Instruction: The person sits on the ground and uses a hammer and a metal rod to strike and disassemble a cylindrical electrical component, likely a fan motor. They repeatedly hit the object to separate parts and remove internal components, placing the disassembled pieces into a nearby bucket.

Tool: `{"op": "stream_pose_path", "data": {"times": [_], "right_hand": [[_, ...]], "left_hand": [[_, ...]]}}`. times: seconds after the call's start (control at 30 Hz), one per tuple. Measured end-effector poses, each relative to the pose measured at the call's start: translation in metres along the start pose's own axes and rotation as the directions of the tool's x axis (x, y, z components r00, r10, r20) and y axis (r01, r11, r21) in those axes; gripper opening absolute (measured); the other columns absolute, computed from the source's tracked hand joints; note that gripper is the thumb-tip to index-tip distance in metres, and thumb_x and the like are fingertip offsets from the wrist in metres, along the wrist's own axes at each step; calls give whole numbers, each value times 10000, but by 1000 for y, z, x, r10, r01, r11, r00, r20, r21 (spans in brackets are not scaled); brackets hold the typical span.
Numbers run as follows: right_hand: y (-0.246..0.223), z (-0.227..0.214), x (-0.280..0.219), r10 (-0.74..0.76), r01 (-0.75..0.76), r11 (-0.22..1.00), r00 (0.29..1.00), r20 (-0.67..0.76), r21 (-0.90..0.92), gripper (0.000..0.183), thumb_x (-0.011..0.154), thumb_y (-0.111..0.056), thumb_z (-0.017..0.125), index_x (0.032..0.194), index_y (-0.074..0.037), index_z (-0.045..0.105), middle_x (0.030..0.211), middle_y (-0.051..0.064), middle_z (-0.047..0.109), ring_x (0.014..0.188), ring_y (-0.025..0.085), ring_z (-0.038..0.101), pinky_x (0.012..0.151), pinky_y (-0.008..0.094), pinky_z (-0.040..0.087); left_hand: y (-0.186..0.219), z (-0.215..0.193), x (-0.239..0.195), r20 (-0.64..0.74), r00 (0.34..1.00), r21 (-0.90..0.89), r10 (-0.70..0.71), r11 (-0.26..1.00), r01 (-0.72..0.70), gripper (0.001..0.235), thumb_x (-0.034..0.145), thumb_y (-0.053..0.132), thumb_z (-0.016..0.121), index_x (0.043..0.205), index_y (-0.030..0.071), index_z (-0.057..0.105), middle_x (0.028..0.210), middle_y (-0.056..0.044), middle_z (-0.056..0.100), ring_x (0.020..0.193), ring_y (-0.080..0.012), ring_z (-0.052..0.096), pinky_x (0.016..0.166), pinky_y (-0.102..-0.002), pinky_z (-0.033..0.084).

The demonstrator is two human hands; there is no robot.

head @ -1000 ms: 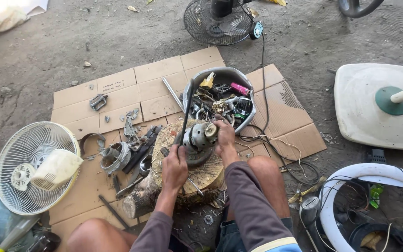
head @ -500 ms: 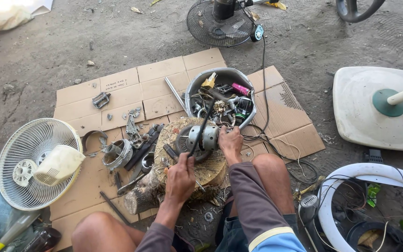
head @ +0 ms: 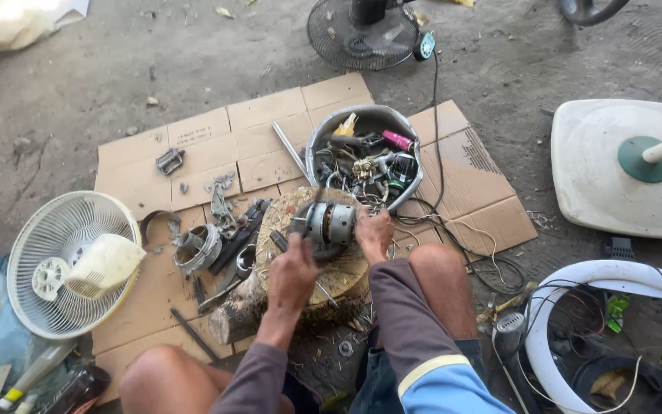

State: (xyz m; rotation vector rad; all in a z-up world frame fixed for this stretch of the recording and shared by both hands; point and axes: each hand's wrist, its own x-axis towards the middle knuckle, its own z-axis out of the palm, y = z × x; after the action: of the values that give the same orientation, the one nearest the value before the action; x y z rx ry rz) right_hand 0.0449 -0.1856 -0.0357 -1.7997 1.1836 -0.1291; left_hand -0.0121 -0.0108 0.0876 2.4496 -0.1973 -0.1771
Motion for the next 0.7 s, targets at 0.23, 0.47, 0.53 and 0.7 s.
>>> {"op": "stream_pose_path", "data": {"times": [0.23, 0.47, 0.53, 0.7], "right_hand": [[11, -5, 7, 2, -2, 999, 1000, 8, 42, 539, 850, -452, 583, 1129, -4, 693, 1073, 322, 717, 1138, 493, 659, 975, 591, 520], [-26, -29, -22, -17, 16, 998, 1000, 24, 67, 554, 880, -374, 546, 1237, 35, 655, 1154, 324, 704, 1156, 499, 653, 1018, 576, 502], [-14, -16, -11, -3, 1, 998, 999, 33, 61, 535, 874, -383, 563, 1199, 29, 670, 1128, 322, 707, 1148, 502, 655, 1001, 579, 511], [2, -8, -7, 27, -29, 998, 999, 36, 62, 472, 851, -386, 582, 1076, -4, 744, 1072, 277, 739, 1155, 462, 657, 970, 575, 516]], "left_hand": [[-24, 32, -3, 91, 953, 271, 289, 914, -303, 258, 1013, 430, 337, 978, 224, 487, 697, -177, 639, 657, -409, 681, 617, -538, 549], [9, -29, 14, -5, 994, 248, -106, 963, 104, 404, 1065, 463, 293, 1067, 111, 491, 760, -317, 685, 820, -547, 712, 771, -627, 562], [10, -20, 0, -40, 990, 187, 137, 974, -127, 306, 1073, 369, 375, 1034, 112, 535, 662, -222, 666, 639, -427, 693, 620, -520, 570], [-52, 45, -8, -109, 774, 369, 623, 749, -550, 117, 1003, 251, 495, 938, 153, 489, 513, -121, 578, 446, -318, 661, 430, -451, 516]]}}
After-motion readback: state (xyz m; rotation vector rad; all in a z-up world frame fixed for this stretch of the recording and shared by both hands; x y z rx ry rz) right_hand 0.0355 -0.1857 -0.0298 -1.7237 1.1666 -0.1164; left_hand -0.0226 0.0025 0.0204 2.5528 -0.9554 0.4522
